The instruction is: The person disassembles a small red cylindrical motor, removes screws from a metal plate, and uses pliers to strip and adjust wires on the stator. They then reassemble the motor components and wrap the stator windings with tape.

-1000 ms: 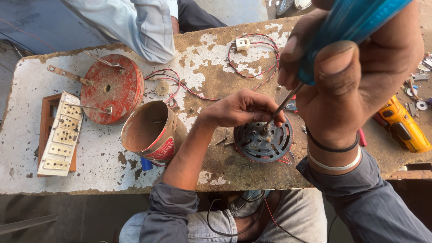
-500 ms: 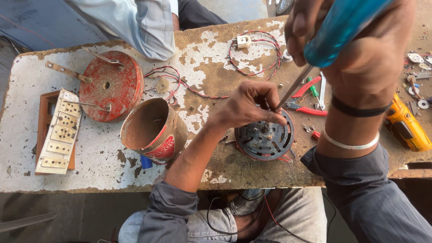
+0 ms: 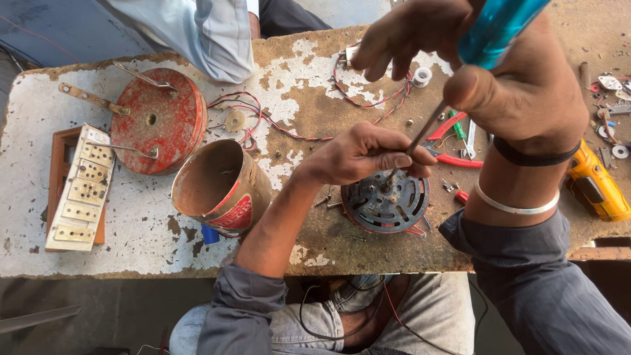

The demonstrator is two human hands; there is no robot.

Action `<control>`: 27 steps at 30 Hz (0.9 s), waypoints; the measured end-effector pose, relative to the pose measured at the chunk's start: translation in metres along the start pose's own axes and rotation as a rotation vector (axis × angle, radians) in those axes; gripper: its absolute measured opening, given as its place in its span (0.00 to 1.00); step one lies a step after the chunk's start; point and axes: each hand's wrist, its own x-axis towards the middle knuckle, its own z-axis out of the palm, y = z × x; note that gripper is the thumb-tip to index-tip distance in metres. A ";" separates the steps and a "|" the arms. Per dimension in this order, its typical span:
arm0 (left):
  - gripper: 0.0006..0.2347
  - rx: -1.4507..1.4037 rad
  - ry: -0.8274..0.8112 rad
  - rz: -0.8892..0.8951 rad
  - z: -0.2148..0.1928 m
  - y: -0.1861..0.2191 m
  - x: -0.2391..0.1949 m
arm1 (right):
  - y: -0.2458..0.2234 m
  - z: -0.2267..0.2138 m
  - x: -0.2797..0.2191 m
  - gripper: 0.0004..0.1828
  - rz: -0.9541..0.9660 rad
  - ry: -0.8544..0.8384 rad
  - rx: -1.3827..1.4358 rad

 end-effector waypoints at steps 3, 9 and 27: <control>0.09 0.173 0.129 0.037 0.000 -0.004 -0.001 | 0.004 -0.003 0.003 0.16 -0.043 -0.063 -0.048; 0.14 0.291 0.371 0.063 0.007 -0.016 0.007 | 0.015 -0.007 0.006 0.12 0.021 -0.027 -0.011; 0.12 0.852 -0.009 -0.211 0.004 0.009 0.005 | 0.008 -0.017 -0.008 0.16 -0.071 0.084 -0.121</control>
